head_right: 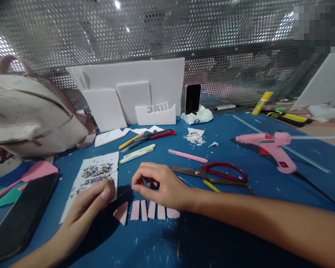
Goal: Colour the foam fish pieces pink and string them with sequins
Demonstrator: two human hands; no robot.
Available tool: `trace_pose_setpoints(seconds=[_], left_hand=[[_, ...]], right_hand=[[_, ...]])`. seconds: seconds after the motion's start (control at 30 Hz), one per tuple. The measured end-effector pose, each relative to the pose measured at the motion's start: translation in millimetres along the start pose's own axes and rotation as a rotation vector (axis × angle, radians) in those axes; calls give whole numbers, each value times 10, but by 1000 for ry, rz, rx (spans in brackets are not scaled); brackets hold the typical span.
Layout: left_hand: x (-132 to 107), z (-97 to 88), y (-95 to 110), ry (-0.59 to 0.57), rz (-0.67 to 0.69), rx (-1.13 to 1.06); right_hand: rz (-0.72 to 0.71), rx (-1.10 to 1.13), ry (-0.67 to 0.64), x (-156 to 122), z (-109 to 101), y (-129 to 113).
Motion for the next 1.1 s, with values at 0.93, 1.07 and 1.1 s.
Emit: trace_pose_setpoints(seconds=[0.93, 1.07, 1.1], left_hand=[[21, 43, 6, -50, 0, -56], [27, 58, 24, -77, 30, -77], [27, 60, 25, -78, 35, -76]], right_hand=[[-189, -82, 18, -24, 26, -70], [-171, -84, 9, -26, 28, -57], [-174, -83, 7, -27, 29, -57]])
Point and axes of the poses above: each hand's wrist, its own x-axis towards the middle knuckle, its own z-axis out of the palm, y = z × x, the point moved 5 cm from there along x, towards the middle knuckle, and after that the axes turned 5 degrees about -y, right-handed, at the moved point
